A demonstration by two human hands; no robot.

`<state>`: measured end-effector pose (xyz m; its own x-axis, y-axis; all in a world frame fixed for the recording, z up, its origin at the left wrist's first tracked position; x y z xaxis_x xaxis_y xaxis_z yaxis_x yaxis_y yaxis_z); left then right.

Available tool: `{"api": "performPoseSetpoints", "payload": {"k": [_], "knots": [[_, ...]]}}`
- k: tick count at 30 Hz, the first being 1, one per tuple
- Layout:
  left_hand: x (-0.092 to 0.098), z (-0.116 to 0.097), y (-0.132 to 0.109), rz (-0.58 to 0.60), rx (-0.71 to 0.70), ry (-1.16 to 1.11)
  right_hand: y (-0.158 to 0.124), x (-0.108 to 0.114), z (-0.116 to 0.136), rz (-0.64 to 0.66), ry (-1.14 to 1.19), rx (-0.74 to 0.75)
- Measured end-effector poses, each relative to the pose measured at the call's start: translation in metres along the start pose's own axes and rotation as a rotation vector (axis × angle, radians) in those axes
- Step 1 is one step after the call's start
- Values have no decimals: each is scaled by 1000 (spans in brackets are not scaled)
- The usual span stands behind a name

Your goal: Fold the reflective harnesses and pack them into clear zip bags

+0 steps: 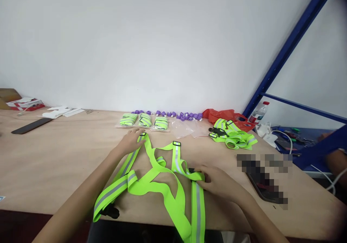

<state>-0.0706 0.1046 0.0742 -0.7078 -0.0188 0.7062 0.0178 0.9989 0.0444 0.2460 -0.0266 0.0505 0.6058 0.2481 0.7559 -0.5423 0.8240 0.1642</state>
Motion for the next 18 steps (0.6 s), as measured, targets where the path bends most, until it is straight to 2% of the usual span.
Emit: {"api": "performPoseSetpoints", "payload": {"k": [1, 4, 5, 7, 9, 12, 14, 16, 18], "knots": [[1, -12, -11, 50, -57, 20, 2, -1, -1, -13, -14, 18], [-10, -50, -56, 360, -213, 71, 5, -2, -10, -68, -69, 49], [-13, -62, -74, 425, -264, 102, 6, 0, -14, -106, -85, 43], [-18, -85, -110, 465, -384, 155, 9, 6, -25, -191, -108, 14], [-34, -97, -141, 449, -435, 297, 13, 13, -35, -277, -88, -13], [-70, -94, -176, 458, -379, 467, 23, 27, -47, -424, 133, -46], [-101, -80, -194, 579, -298, 516, 32, 34, -57, -525, 387, -100], [-123, -66, -203, 640, -224, 536, 40, 37, -67, -626, 638, -168], [-133, -60, -202, 618, -232, 539, 48, 41, -73, -715, 799, -205]]}}
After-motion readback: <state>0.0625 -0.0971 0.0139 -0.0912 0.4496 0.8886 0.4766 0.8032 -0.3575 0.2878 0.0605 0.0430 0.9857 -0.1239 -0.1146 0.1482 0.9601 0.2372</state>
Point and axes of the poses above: each hand's wrist, its own y-axis towards the middle knuckle, its own x-axis out of the back of the hand, z = x × y, the point moved 9 cm from there along y, towards the middle knuckle, and after that the axes turned 14 degrees about x, right-handed, at the moved point
